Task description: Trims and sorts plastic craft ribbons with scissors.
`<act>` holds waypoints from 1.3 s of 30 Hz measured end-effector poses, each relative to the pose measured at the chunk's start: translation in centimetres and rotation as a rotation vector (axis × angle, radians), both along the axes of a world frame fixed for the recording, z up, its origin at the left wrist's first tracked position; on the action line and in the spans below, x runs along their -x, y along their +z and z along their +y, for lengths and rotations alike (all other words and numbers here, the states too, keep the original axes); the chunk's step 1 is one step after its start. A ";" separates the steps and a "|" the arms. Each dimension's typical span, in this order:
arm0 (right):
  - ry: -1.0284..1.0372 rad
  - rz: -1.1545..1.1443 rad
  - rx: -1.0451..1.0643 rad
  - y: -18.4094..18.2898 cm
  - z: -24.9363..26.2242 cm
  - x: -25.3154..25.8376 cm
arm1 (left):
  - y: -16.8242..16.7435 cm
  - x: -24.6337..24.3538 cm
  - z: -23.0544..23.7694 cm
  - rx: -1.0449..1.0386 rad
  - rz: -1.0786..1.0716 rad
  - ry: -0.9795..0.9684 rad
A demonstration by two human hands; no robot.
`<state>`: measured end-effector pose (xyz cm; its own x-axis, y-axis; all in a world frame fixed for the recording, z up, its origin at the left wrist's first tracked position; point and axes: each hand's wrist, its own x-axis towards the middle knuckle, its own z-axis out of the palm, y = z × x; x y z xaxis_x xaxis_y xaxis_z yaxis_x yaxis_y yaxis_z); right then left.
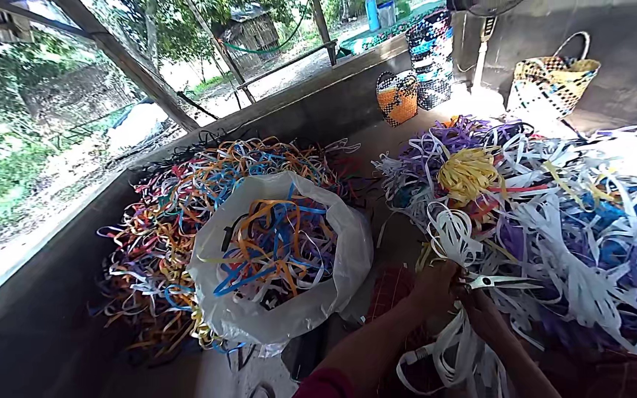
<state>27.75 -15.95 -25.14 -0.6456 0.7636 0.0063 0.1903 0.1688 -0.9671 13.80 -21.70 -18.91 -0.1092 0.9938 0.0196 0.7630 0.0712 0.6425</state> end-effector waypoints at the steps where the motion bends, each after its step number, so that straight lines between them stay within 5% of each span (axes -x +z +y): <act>1: 0.013 -0.076 -0.078 0.2 0.1 0.0 | 0.1 0.0 -0.1 0.006 -0.011 0.004; 8: -0.077 -0.399 -0.390 -0.5 -0.2 1.7 | 0.9 0.1 0.2 0.162 -0.103 0.050; 12: -0.153 -0.545 -0.321 -0.4 -1.0 3.1 | 1.1 -0.6 0.7 0.240 -0.116 0.127; 17: 0.057 -0.352 -0.048 0.7 1.0 1.6 | -1.1 -0.7 -0.5 -0.063 0.062 0.025; 21: -0.002 -0.206 0.223 2.6 0.7 0.6 | -1.9 -1.0 -1.2 -0.378 0.114 -0.011; 24: 0.029 -0.261 0.044 2.7 0.7 0.9 | -1.7 -1.4 -1.1 -0.374 0.126 0.026; 27: -0.051 -0.272 -0.227 -1.5 0.9 2.0 | -1.7 -1.7 -0.9 -0.330 0.121 0.067; 33: -0.274 -0.445 -0.315 -4.4 0.8 3.6 | -1.2 -2.2 -0.4 -0.241 0.192 0.045; 37: -0.141 -0.540 -0.141 2.4 0.5 1.7 | -0.7 -3.0 0.1 -0.286 0.218 0.050; 39: -0.081 -0.410 -0.082 2.8 1.8 0.8 | 0.1 -3.1 0.2 -0.209 0.175 0.061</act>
<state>26.92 -14.18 -22.36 -0.5449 0.8199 -0.1755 0.5722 0.2106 -0.7926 16.87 -21.53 -18.82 -0.1456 0.9580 0.2471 0.8618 0.0001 0.5073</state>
